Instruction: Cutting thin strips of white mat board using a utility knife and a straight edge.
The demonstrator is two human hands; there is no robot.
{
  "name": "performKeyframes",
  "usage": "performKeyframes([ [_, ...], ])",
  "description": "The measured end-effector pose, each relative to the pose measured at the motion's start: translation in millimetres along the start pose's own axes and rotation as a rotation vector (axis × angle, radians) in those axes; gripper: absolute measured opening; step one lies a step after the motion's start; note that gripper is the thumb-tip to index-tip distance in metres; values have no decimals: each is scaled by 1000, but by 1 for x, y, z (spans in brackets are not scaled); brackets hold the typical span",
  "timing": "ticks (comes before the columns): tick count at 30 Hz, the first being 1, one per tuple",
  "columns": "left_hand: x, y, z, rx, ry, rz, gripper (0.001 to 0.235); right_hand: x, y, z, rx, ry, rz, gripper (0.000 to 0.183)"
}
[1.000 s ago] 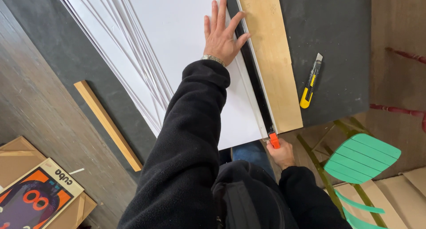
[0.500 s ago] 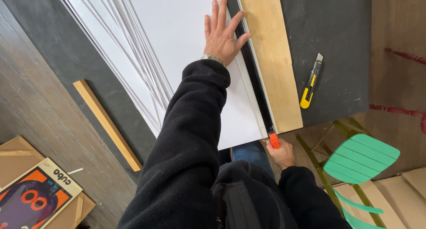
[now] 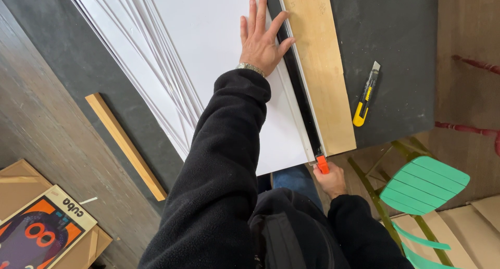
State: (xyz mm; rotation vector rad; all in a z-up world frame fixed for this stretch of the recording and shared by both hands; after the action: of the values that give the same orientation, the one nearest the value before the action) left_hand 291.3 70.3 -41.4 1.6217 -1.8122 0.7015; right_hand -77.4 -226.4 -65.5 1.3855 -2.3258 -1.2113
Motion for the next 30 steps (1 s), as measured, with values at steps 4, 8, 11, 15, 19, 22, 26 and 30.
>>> performKeyframes([
  [4, -2, 0, 1, 2, -2, -5, 56, -2, 1, -2, -19, 9, 18, 32],
  [8, -1, 0, 0, 0, 8, -3, 56, -1, 1, 0, -20, 13, 21, 32],
  [11, -1, 1, 0, -3, 12, -10, 57, -3, 3, -2, -18, -1, 21, 32],
  [15, 0, 0, -1, -3, 22, -6, 56, -5, 1, -3, -14, -17, 15, 31],
  [19, -1, 1, 1, 16, 6, 11, 57, -4, 4, -3, -24, -8, 26, 31],
  [22, -1, 0, 1, 7, 15, -1, 56, -5, 2, -3, -10, -13, 2, 30],
  [26, 1, 1, -2, 10, 12, 6, 57, -6, 2, -3, -3, -7, -14, 29],
  [30, 2, 0, -3, 3, 23, 10, 58, -3, 1, -2, -10, -8, -7, 29],
])
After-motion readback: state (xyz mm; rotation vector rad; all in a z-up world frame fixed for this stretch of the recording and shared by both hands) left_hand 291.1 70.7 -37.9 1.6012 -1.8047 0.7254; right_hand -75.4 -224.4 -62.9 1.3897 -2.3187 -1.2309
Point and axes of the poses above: each hand's wrist, its own y-axis away from the middle knuckle, its own z-axis out of the palm, x = y × z, the point moved 7 cm from there along -y, towards the middle knuckle, and after that the axes turned 12 degrees about y, right-handed, at the moved point
